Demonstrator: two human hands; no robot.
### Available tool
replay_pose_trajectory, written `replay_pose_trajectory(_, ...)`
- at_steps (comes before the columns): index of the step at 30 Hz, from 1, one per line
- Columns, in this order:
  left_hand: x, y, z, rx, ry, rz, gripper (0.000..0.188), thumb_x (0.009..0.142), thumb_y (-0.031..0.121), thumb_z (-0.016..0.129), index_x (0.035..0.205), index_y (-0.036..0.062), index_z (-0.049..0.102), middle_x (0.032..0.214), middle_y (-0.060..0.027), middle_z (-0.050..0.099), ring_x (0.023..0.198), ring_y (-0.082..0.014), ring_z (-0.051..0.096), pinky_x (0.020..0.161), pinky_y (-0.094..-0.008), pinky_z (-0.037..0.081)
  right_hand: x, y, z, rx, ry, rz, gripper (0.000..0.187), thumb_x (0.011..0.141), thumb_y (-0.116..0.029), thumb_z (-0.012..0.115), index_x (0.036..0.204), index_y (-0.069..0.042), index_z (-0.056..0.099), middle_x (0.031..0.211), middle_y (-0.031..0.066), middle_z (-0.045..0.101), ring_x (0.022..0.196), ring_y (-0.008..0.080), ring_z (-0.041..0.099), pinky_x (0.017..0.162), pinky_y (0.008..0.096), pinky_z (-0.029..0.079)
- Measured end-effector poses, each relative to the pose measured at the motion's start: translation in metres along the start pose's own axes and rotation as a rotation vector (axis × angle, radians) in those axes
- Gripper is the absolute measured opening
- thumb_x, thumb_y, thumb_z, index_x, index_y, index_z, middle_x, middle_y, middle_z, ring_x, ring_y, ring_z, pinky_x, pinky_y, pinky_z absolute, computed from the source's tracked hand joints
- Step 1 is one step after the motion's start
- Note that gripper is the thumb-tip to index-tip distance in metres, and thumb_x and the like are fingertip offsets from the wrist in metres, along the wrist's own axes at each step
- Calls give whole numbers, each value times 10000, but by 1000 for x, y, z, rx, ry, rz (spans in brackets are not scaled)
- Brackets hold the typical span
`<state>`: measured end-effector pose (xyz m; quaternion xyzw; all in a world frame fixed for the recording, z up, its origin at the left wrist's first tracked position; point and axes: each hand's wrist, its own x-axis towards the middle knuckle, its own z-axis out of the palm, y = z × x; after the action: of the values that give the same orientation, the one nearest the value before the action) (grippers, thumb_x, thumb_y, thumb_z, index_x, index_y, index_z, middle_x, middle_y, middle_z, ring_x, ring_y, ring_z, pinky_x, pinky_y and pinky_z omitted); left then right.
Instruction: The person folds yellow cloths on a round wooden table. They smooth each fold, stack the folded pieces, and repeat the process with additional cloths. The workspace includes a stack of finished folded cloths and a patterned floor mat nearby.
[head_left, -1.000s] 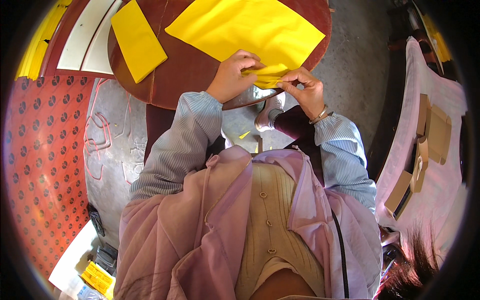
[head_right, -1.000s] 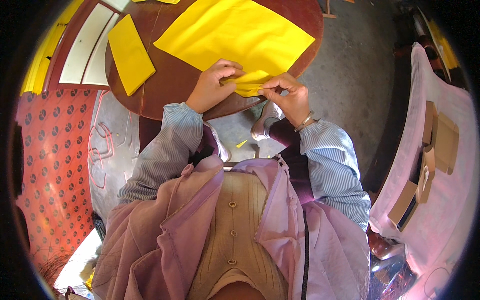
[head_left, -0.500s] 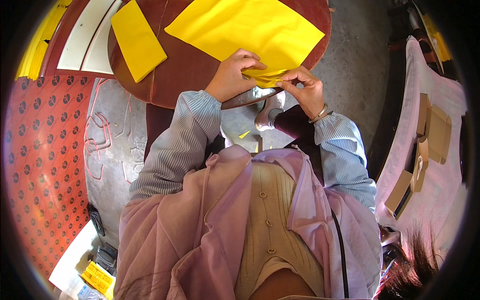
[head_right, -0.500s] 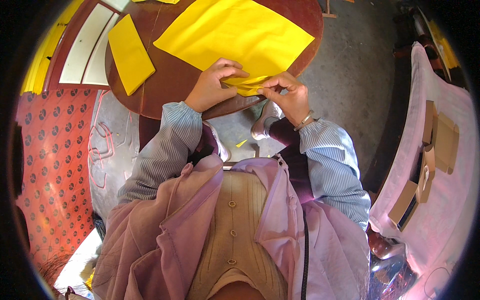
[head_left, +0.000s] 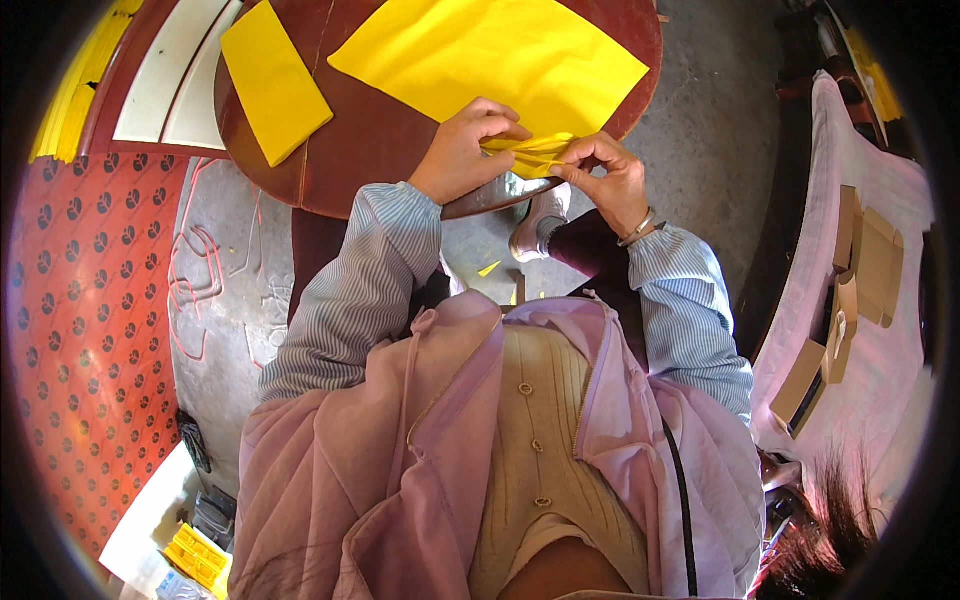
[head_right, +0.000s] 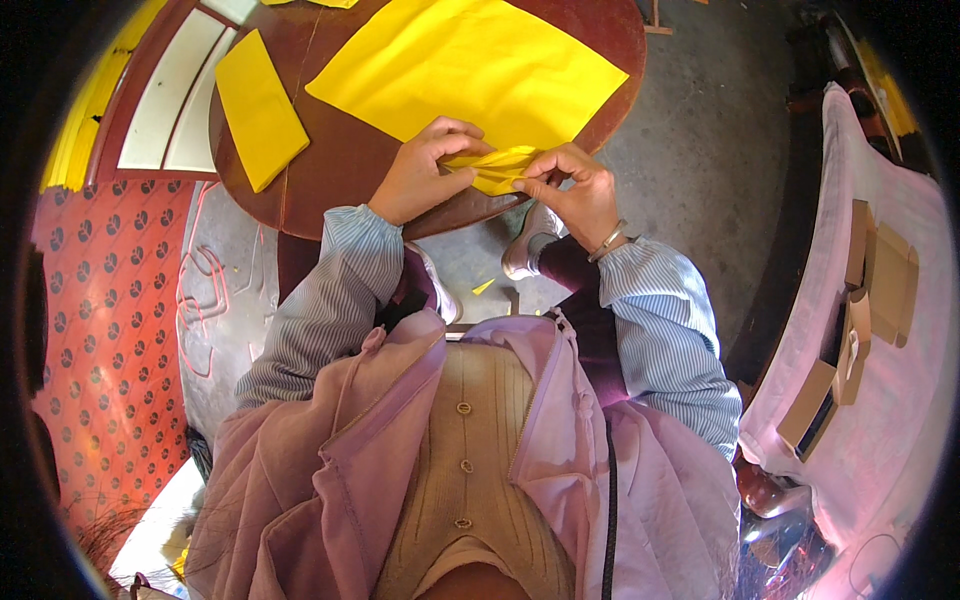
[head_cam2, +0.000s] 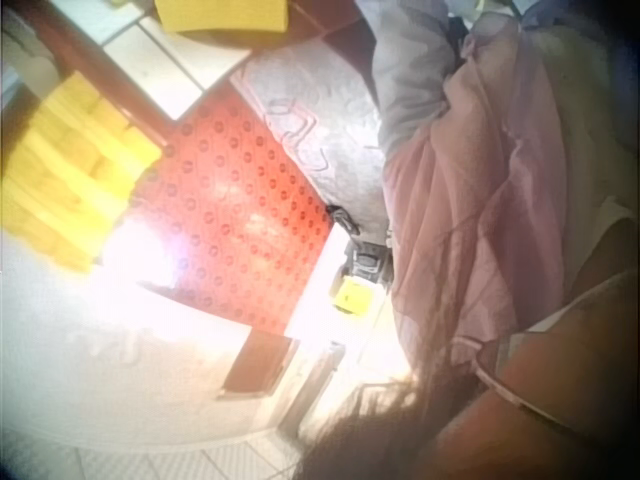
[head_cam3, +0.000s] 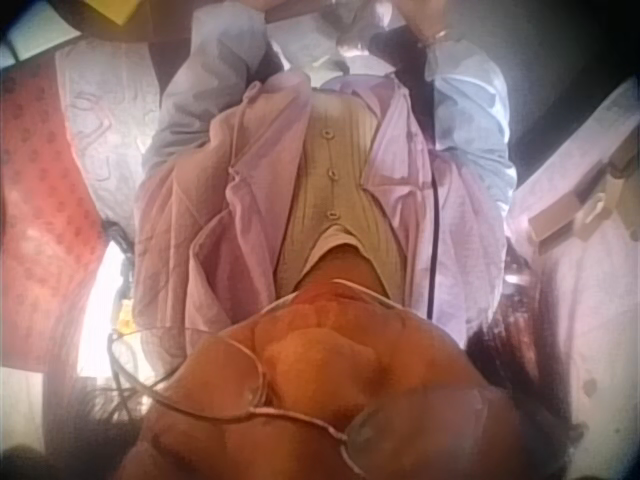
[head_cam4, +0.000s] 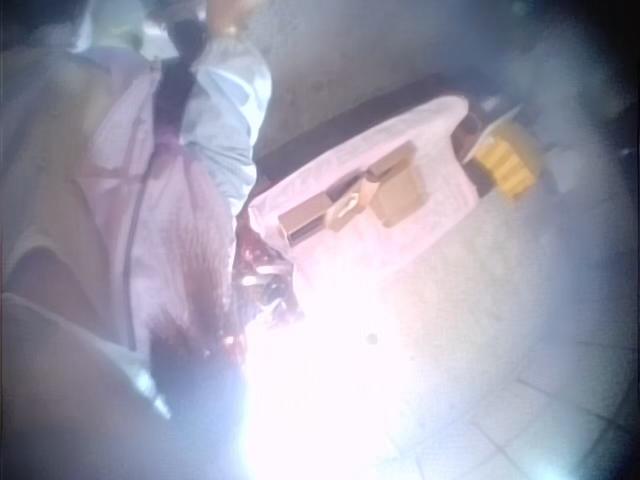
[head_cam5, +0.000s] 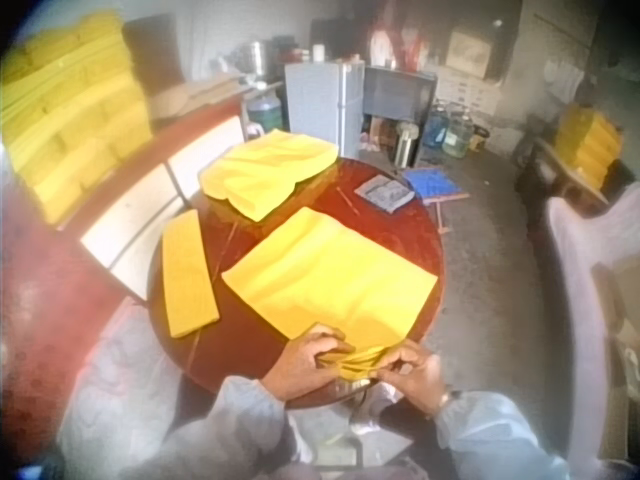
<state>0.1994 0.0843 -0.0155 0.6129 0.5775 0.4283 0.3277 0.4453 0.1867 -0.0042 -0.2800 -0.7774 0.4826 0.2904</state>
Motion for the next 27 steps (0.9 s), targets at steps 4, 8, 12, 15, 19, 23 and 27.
replay_pose_trajectory(4, 1, -4, 3, 33, 52, 21, 306, 911, 144, 745, 1176, -9, 741, 1305, -118, 667, 1133, -254, 695, 955, -331, 563, 1, 3, 0, 44, -18, 18, 165, 867, -94, 890, 945, -34, 757, 974, 22, 768, 816, 94, 667, 730, 255, 537)
replay_pose_trajectory(8, 4, -5, 7, 45, 116, 61, 319, 889, 194, 796, 1108, -32, 749, 1228, -127, 693, 1070, -271, 718, 934, -346, 575, 1, 3, -1, 66, -50, 31, 129, 894, -42, 848, 970, -54, 744, 1139, 41, 782, 863, 79, 640, 761, 242, 516)
replay_pose_trajectory(12, 2, 0, 10, 16, 152, 57, 346, 855, 218, 841, 1072, -38, 756, 1192, -125, 700, 1039, -273, 728, 906, -352, 586, 1, -2, -2, 44, -76, 29, 128, 907, -57, 839, 985, -60, 739, 1176, 47, 782, 883, 81, 644, 767, 251, 520)
replay_pose_trajectory(15, 3, 4, 12, 48, 176, 55, 327, 833, 190, 853, 1054, -33, 762, 1179, -116, 703, 1018, -264, 732, 895, -348, 588, 2, -8, -3, 5, -69, 17, 140, 902, -76, 847, 979, -55, 732, 1160, 55, 787, 884, 97, 661, 770, 265, 531)
replay_pose_trajectory(19, 0, 9, 20, 47, 232, 14, 261, 826, 132, 845, 1018, -26, 766, 1157, -134, 707, 997, -293, 730, 872, -356, 584, 3, -16, -1, -65, -48, -104, 161, 881, -76, 861, 947, -40, 719, 1124, 75, 796, 900, 137, 702, 797, 293, 554)
replay_pose_trajectory(23, 0, 14, 26, 35, 294, -54, 201, 842, 98, 825, 986, -26, 759, 1145, -160, 706, 992, -331, 723, 863, -377, 581, 19, -18, -12, -6, 30, -148, 108, 947, -50, 807, 1017, -10, 735, 1084, 82, 778, 975, 156, 720, 882, 307, 565)
replay_pose_trajectory(27, 0, 21, 26, -21, 323, -113, 179, 860, 97, 813, 974, -28, 754, 1153, -167, 707, 1000, -341, 720, 876, -390, 581, 98, 6, -49, -196, 236, -84, 199, 1067, -161, 669, 1061, 7, 775, 1054, 128, 786, 993, 204, 751, 901, 341, 580)
